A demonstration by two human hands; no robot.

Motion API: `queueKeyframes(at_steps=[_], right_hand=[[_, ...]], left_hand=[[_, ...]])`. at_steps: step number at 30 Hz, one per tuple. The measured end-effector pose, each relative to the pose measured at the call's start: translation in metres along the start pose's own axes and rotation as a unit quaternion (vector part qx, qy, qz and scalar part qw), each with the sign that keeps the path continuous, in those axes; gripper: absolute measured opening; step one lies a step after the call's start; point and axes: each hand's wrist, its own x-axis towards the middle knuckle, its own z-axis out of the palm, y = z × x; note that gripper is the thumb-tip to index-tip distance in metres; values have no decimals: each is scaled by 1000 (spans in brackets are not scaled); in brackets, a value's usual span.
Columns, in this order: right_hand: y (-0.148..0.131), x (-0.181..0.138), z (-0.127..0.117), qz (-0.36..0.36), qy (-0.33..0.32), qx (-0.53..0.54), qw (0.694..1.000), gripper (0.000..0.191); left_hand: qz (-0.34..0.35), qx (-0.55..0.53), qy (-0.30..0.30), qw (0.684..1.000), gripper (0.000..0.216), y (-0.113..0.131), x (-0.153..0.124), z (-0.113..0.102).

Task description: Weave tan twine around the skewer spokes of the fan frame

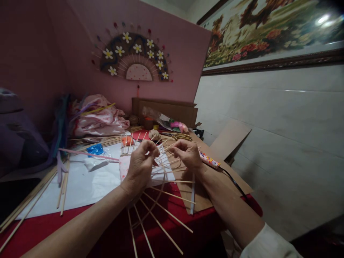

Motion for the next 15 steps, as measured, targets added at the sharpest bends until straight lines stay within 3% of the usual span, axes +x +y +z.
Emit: queueKeyframes(at_steps=[4,15], right_hand=[[-6,2,-3,44,-43,74,995,26],[-8,-3,0,43,-104,74,991,22]], left_hand=[[-17,-22,-3,1000,10,3,-1,1],[-40,22,-29,999,11,-3,-4,5]])
